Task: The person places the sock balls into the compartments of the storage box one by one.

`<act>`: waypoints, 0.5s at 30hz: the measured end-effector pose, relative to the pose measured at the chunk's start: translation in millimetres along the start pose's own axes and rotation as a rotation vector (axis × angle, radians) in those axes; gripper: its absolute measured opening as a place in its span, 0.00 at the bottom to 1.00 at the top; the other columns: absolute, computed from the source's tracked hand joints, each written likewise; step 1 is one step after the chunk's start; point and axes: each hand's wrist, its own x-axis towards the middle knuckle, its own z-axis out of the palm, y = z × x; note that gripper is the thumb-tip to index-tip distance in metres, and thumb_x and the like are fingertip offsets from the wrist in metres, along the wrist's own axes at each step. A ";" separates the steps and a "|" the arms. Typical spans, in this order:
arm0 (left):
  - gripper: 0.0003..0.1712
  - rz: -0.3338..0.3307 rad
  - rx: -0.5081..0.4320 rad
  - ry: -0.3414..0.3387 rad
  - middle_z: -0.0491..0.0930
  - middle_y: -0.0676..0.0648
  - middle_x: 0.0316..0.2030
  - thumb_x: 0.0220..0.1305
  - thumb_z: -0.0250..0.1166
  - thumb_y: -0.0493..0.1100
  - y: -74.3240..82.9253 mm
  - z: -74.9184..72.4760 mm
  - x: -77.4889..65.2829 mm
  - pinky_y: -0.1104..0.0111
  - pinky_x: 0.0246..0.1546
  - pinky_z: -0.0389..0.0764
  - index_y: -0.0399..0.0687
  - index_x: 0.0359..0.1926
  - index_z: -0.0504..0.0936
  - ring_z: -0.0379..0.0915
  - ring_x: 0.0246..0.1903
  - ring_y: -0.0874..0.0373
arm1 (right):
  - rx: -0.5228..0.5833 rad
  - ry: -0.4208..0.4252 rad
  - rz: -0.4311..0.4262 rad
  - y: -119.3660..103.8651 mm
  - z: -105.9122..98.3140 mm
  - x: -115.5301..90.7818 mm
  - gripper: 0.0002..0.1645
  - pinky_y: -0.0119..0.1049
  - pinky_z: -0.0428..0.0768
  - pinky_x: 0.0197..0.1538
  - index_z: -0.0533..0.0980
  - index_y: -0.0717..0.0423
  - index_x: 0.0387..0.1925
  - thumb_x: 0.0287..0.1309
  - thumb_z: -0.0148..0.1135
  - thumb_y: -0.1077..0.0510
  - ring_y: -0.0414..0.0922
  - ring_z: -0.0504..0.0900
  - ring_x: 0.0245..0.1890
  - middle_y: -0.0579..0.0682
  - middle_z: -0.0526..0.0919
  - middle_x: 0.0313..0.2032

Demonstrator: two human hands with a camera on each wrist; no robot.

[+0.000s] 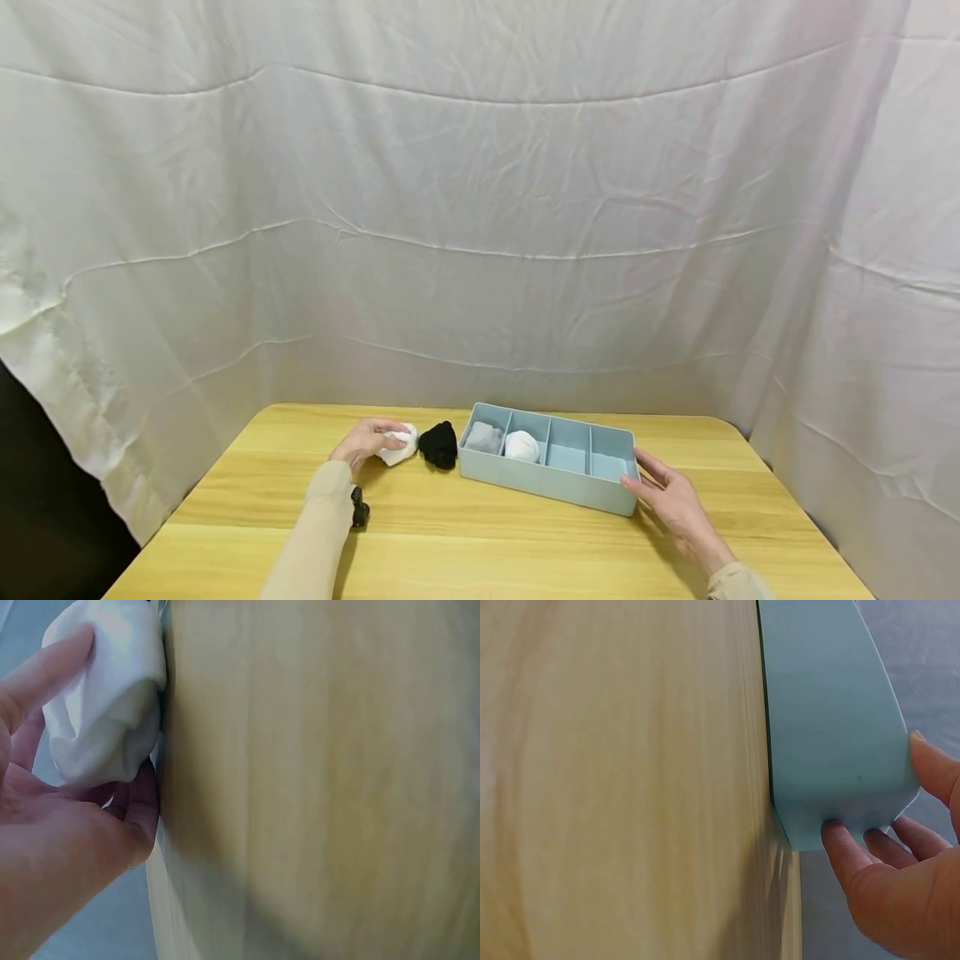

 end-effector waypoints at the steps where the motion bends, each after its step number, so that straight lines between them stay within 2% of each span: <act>1: 0.17 0.001 0.000 0.001 0.74 0.35 0.60 0.54 0.69 0.30 -0.2 0.0 -0.3 0.67 0.38 0.79 0.38 0.48 0.85 0.75 0.45 0.50 | -0.003 -0.002 0.001 0.0 0.1 -0.2 0.45 0.50 0.61 0.69 0.52 0.58 0.76 0.65 0.63 0.55 0.62 0.55 0.73 0.64 0.50 0.75; 6: 0.18 0.039 -0.013 -0.002 0.76 0.35 0.56 0.58 0.67 0.32 3.6 -0.2 -2.5 0.68 0.37 0.78 0.37 0.51 0.83 0.75 0.40 0.54 | -0.006 -0.007 0.002 0.1 -0.2 0.4 0.46 0.51 0.61 0.69 0.52 0.58 0.76 0.64 0.64 0.54 0.62 0.54 0.73 0.64 0.49 0.75; 9: 0.19 0.105 -0.019 -0.008 0.77 0.34 0.54 0.60 0.66 0.33 9.2 -0.9 -4.2 0.67 0.37 0.79 0.36 0.54 0.81 0.75 0.38 0.54 | -0.001 -0.009 -0.001 0.2 -0.8 1.3 0.46 0.51 0.61 0.69 0.51 0.58 0.76 0.65 0.64 0.54 0.63 0.54 0.73 0.64 0.49 0.75; 11: 0.20 0.134 -0.045 -0.008 0.76 0.35 0.53 0.61 0.65 0.33 14.0 -1.0 -5.9 0.66 0.38 0.80 0.37 0.55 0.80 0.76 0.37 0.55 | 0.000 -0.009 -0.001 0.6 -1.0 1.7 0.46 0.50 0.61 0.69 0.51 0.58 0.76 0.65 0.63 0.54 0.63 0.54 0.73 0.64 0.49 0.75; 15: 0.24 0.178 -0.134 -0.064 0.75 0.34 0.55 0.63 0.65 0.33 22.1 0.0 -9.4 0.65 0.40 0.82 0.35 0.61 0.76 0.77 0.39 0.55 | 0.004 -0.005 0.003 1.4 -0.8 1.1 0.45 0.49 0.62 0.68 0.52 0.58 0.76 0.65 0.63 0.56 0.62 0.54 0.73 0.63 0.49 0.75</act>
